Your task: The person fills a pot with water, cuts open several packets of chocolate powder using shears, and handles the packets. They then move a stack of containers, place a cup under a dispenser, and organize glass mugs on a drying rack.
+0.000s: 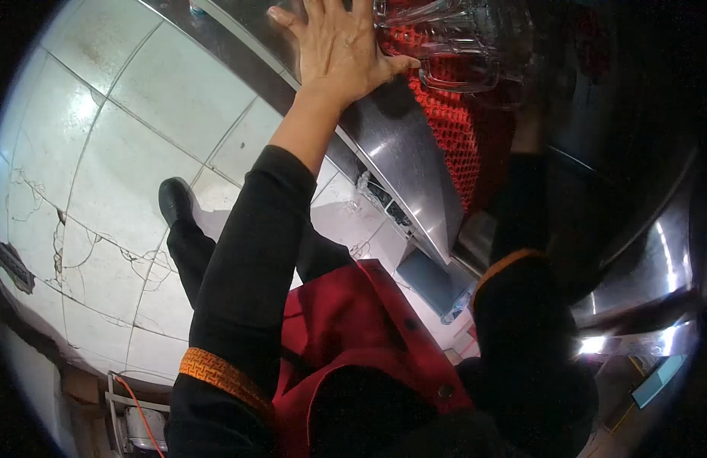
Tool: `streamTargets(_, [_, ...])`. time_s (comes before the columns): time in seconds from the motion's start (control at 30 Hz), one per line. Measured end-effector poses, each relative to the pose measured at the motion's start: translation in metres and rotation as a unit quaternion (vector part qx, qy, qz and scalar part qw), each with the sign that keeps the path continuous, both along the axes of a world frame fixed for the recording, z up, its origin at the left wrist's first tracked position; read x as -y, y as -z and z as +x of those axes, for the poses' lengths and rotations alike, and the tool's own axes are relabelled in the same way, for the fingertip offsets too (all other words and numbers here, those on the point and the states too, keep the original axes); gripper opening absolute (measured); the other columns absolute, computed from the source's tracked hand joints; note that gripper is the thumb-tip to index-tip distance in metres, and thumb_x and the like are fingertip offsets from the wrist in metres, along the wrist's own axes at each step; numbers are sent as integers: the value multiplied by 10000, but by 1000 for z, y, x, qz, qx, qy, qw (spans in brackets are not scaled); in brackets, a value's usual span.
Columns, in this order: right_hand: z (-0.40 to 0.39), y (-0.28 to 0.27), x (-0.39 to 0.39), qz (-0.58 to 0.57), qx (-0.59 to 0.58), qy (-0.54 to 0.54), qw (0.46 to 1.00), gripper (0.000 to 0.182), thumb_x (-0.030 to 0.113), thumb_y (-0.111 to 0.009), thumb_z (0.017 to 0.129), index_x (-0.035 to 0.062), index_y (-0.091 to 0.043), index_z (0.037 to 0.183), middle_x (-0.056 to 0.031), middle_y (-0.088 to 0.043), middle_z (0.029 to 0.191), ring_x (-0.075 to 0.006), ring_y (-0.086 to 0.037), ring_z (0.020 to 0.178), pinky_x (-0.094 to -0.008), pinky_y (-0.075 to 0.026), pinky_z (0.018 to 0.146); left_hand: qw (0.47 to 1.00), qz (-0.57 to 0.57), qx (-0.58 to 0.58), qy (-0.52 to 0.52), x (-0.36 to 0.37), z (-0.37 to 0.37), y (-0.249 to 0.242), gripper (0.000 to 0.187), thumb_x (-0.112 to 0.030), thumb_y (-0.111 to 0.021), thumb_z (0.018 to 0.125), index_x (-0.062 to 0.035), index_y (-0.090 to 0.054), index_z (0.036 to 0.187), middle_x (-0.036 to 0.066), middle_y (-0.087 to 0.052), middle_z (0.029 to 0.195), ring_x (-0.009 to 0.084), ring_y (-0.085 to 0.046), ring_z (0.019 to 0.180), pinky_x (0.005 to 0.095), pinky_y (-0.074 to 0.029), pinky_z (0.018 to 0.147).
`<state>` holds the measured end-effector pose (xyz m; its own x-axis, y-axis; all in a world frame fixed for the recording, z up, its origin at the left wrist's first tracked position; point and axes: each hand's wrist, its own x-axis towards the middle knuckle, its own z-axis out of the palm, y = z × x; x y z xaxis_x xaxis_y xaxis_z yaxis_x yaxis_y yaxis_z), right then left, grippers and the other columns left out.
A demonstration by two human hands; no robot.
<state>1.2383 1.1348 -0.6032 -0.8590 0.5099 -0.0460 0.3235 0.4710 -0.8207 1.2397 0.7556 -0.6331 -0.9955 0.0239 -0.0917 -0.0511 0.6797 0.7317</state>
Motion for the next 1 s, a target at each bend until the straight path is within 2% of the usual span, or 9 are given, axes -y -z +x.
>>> streamTargets(0.17, [95,-4,38,-82,5,192,978,361,310,-495,881,36,-509,1114,-103,-571,988,-190,-580,800,-293,-493,626,1000,-9,1,0,1,-4,6,1178,-516,-727,565,-94,-2,1391,252,14,1420,416,3,1313,620,-42,999])
streamTargets(0.23, [146,-8,46,-120,22,179,976,402,409,-516,854,85,-484,1090,-90,-534,1118,-238,-568,929,-405,-513,734,999,18,40,25,6,-3,-4,1176,-528,-722,567,-88,-9,1390,248,8,1421,409,1,1315,621,-44,997])
streamTargets(0.3, [171,-33,99,-218,86,162,959,552,445,-515,844,25,-464,1198,-131,-596,948,-198,-625,686,-300,-528,643,999,18,44,26,8,-4,-9,1179,-542,-716,566,-85,-8,1390,249,9,1421,408,1,1316,622,-44,997])
streamTargets(0.37, [188,-38,121,-216,93,143,962,552,449,-522,838,8,-476,1168,-129,-602,920,-205,-629,657,-305,-532,622,998,17,47,30,6,-3,-8,1182,-557,-709,564,-81,-8,1389,249,10,1421,406,1,1316,623,-45,996])
streamTargets(0.67, [170,-9,153,-211,-9,-9,977,385,344,-602,817,-17,-571,946,-110,-591,862,-220,-624,576,-312,-552,500,999,24,14,24,6,-1,-4,1253,-675,-660,512,-56,-10,1385,267,-10,1414,417,3,1312,650,-41,972])
streamTargets(0.73, [155,-12,163,-141,51,-24,988,480,333,-516,868,-18,-437,1185,-150,-536,1138,-191,-623,631,-335,-544,552,999,28,22,38,7,-2,-4,1267,-687,-659,498,-55,-10,1384,268,-2,1414,420,2,1312,651,-41,971])
streamTargets(0.87, [127,-12,167,-113,28,-70,991,430,292,-504,879,-3,-439,1186,-140,-524,1155,-169,-613,639,-308,-548,543,998,26,26,55,9,-2,-7,1270,-690,-658,495,-55,-11,1385,267,7,1415,419,-3,1312,650,-42,971])
streamTargets(0.93, [116,-10,172,-181,-25,-6,983,294,275,-619,815,19,-577,952,-83,-592,854,-166,-611,569,-293,-554,504,999,-26,8,34,1,-2,4,1267,-700,-649,496,-53,-20,1385,255,9,1420,416,-14,1312,645,-42,977])
streamTargets(1.0, [109,-13,175,-169,-29,-28,985,266,257,-617,817,31,-573,951,-78,-593,843,-163,-612,569,-291,-553,511,998,-8,-66,2,-6,1,24,1253,-696,-651,494,-60,-43,1386,255,-36,1416,429,-68,1302,681,-69,935])
